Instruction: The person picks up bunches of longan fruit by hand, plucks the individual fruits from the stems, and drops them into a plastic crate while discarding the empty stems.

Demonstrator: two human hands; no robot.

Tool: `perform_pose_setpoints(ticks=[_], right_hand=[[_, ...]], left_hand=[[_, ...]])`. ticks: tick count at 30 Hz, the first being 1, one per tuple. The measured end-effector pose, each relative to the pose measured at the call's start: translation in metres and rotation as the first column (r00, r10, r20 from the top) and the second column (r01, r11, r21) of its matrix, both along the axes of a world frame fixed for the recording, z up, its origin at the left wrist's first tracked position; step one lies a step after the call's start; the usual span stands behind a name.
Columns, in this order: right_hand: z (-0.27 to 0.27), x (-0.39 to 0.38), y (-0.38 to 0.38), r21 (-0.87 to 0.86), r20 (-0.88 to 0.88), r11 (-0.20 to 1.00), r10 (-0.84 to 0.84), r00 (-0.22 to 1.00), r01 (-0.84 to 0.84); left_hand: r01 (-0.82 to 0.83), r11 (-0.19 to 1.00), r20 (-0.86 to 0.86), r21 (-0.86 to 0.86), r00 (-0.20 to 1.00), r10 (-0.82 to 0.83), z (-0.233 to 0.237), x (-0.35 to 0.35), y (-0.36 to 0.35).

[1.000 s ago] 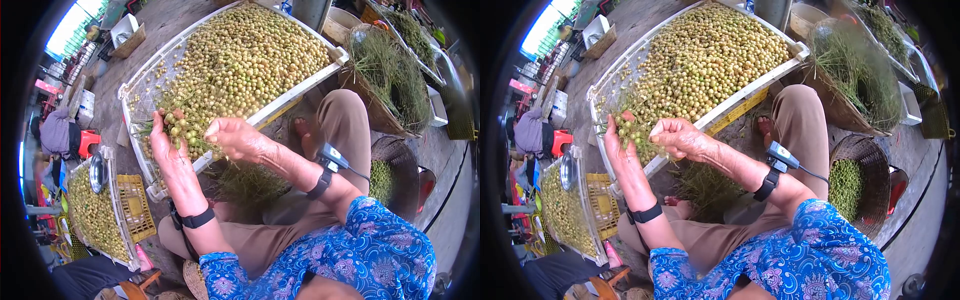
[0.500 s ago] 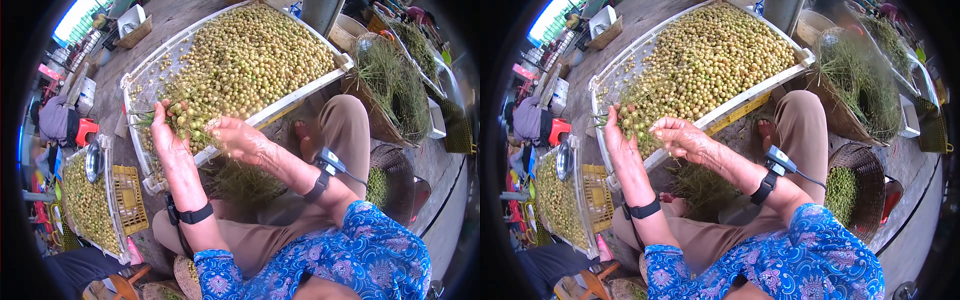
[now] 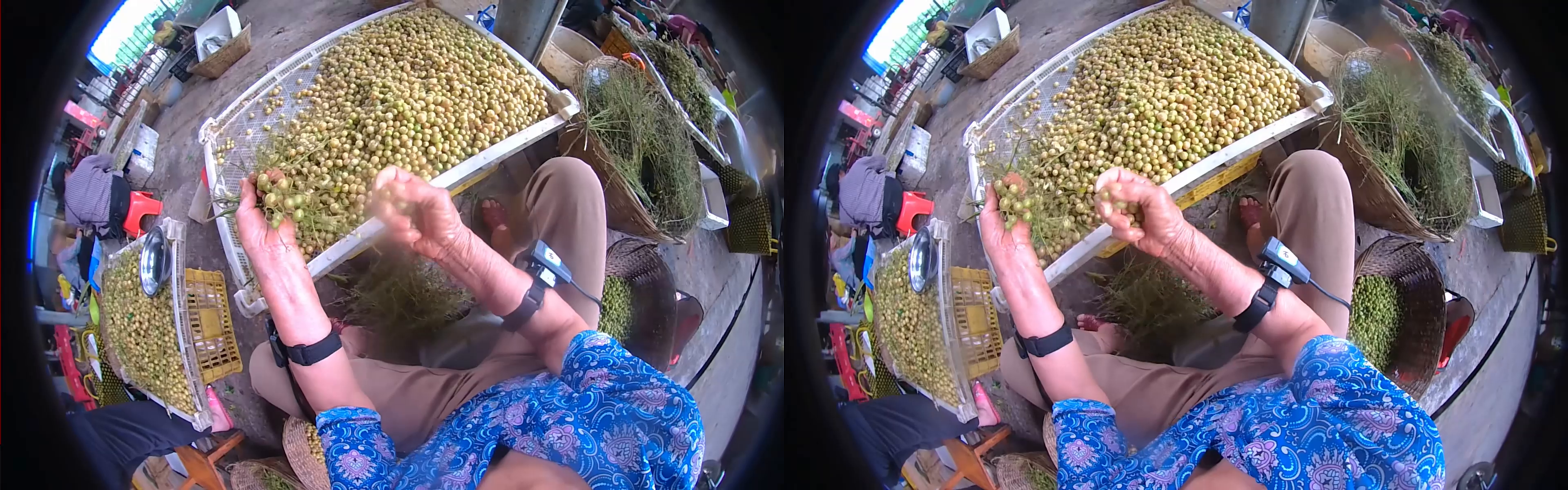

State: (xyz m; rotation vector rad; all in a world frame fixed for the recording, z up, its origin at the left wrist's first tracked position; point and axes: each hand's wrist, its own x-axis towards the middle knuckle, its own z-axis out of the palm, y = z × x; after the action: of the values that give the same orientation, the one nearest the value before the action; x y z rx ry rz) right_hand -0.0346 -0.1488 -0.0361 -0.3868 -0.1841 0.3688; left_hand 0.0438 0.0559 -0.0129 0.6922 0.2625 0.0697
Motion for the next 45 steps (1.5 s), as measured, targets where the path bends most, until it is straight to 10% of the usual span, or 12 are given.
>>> perform_pose_setpoints(ticks=[6, 18, 22, 32, 45], right_hand=[[0.004, 0.020, 0.018, -0.580, 0.011, 0.815, 0.027, 1.000, -0.015], [-0.010, 0.012, 0.004, -0.262, 0.112, 0.964, 0.086, 0.990, -0.054], [-0.002, -0.006, 0.019, -0.518, -0.062, 0.840, 0.151, 0.987, -0.161], [0.002, -0.019, 0.017, -0.510, 0.073, 0.823, 0.333, 0.940, -0.252], [0.055, -0.031, 0.008, -0.483, 0.156, 0.875, 0.085, 0.984, 0.001]], left_hand=[[0.101, 0.994, 0.022, -0.036, 0.995, -0.101, 0.005, -0.007, -0.011], [0.241, 0.965, 0.074, -0.100, 0.969, -0.234, 0.003, -0.006, -0.011], [0.108, 0.967, -0.001, -0.230, 0.994, -0.111, 0.009, -0.008, -0.020], [0.011, 0.981, 0.048, -0.193, 0.999, -0.002, -0.017, 0.004, 0.005], [-0.224, 0.972, 0.085, 0.075, 0.972, 0.218, 0.026, -0.030, -0.006]])
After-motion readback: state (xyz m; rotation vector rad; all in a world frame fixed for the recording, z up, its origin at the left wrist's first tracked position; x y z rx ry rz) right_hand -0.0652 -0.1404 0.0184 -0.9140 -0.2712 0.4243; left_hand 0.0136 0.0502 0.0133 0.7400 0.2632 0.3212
